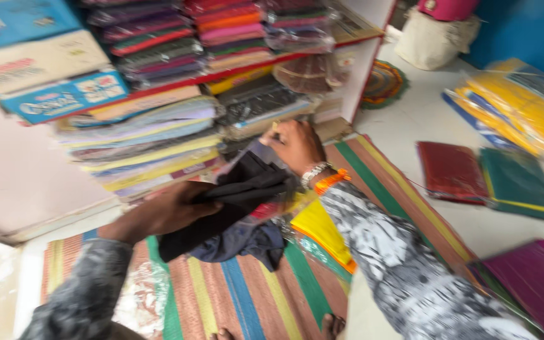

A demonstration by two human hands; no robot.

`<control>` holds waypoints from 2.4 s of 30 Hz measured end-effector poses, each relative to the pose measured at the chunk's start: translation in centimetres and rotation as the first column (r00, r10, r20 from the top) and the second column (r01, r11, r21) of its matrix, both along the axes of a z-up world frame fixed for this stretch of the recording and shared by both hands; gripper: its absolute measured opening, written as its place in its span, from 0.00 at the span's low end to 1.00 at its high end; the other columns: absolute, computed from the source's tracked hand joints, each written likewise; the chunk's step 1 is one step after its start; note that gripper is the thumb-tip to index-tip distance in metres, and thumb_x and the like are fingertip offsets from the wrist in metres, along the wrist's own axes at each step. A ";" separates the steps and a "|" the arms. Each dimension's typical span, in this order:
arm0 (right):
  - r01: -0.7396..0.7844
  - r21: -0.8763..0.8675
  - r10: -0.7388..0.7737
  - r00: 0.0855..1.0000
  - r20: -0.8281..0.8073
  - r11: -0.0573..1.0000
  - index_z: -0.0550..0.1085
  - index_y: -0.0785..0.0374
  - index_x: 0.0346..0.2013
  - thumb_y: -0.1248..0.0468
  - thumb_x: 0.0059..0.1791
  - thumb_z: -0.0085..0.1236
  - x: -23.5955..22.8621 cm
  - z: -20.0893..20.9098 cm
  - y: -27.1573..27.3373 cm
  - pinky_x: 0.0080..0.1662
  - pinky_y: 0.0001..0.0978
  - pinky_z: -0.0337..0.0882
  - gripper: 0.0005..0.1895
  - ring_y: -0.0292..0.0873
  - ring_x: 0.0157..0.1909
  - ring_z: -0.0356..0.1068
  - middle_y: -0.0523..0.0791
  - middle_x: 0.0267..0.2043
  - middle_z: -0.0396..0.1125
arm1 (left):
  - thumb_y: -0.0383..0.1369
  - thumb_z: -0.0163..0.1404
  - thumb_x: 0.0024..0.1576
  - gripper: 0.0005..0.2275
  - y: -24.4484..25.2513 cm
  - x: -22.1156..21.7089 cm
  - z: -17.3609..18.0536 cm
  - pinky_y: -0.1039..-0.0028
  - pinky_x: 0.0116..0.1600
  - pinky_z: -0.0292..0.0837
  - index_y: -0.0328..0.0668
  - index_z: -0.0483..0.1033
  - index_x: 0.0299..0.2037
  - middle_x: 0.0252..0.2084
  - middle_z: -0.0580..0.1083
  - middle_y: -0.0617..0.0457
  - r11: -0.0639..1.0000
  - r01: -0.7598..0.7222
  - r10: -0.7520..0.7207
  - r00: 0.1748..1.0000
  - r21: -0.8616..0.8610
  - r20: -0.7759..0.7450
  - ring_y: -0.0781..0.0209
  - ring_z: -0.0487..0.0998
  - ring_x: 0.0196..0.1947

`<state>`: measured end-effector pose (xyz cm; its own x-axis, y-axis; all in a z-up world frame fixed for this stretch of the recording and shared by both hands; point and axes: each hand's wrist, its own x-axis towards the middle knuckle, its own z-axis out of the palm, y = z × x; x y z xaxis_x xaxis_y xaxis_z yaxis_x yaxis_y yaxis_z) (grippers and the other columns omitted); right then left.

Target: The person sits on a mat and packs folded colored cloths into clear plastic bags. They handle red, black, yellow, and orange cloths one by one, placing each into a bag and stacking them on the floor.

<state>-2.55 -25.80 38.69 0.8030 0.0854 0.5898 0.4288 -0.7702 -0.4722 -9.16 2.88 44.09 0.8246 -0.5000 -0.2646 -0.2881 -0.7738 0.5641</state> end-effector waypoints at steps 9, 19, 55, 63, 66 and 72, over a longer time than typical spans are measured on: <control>-0.114 -0.019 0.110 0.984 -0.138 0.993 0.84 0.54 0.33 0.64 0.43 0.67 -1.4 0.1 0.0 0.27 0.42 0.62 0.05 0.47 0.19 0.64 0.49 0.17 0.65 | 0.46 0.48 0.59 0.21 -0.9 1.2 -3.2 0.61 0.54 0.76 0.43 0.76 0.57 0.49 0.79 0.43 0.985 -0.171 0.173 0.980 0.027 -0.096 0.48 0.83 0.48; -0.181 0.066 0.192 0.945 -0.266 0.981 0.84 0.59 0.33 0.64 0.42 0.72 -0.8 -1.6 -0.6 0.24 0.37 0.56 0.07 0.35 0.17 0.54 0.45 0.14 0.60 | 0.47 0.48 0.58 0.22 -2.0 1.4 -3.4 0.58 0.60 0.71 0.46 0.74 0.59 0.57 0.75 0.46 0.985 0.010 0.003 0.997 0.169 -0.073 0.49 0.77 0.58; -0.051 0.045 0.061 0.969 -0.240 0.998 0.83 0.61 0.31 0.60 0.44 0.70 -4.4 0.5 -0.9 0.23 0.33 0.54 0.08 0.34 0.16 0.53 0.43 0.12 0.59 | 0.61 0.60 0.40 0.39 -5.4 3.4 -2.6 0.49 0.57 0.78 0.53 0.72 0.62 0.63 0.70 0.42 0.994 -0.104 0.109 0.981 0.040 -0.163 0.40 0.76 0.59; 0.060 0.242 0.011 0.959 -0.283 0.968 0.81 0.64 0.30 0.62 0.46 0.67 -5.0 0.2 -2.4 0.22 0.28 0.62 0.07 0.31 0.14 0.64 0.40 0.12 0.66 | 0.48 0.62 0.46 0.32 -3.0 1.8 -6.7 0.59 0.54 0.82 0.37 0.71 0.57 0.56 0.76 0.38 0.838 -0.429 0.197 0.815 -0.338 -0.545 0.45 0.81 0.54; 0.126 0.253 -0.056 0.962 -0.268 0.959 0.81 0.65 0.30 0.62 0.47 0.66 -5.3 0.2 -3.1 0.22 0.28 0.63 0.07 0.32 0.14 0.65 0.41 0.12 0.67 | 0.43 0.61 0.52 0.27 -3.9 0.0 -8.2 0.62 0.54 0.81 0.30 0.73 0.56 0.54 0.77 0.39 0.534 -0.656 0.009 0.636 -0.534 -0.772 0.48 0.80 0.52; 0.143 0.250 -0.101 0.980 -0.171 0.958 0.81 0.65 0.30 0.62 0.47 0.68 -5.6 0.2 -4.3 0.22 0.28 0.59 0.09 0.31 0.15 0.61 0.41 0.12 0.65 | 0.41 0.50 0.61 0.21 -8.4 -2.6 -9.2 0.66 0.57 0.73 0.36 0.70 0.60 0.53 0.77 0.45 0.268 -0.864 0.030 0.450 -0.427 -0.892 0.53 0.77 0.53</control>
<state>-8.16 -30.11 38.93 0.8807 -0.1588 0.4464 0.2451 -0.6536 -0.7160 -11.77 -5.49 34.92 0.7435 -0.3637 -0.5611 0.6660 0.3276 0.6702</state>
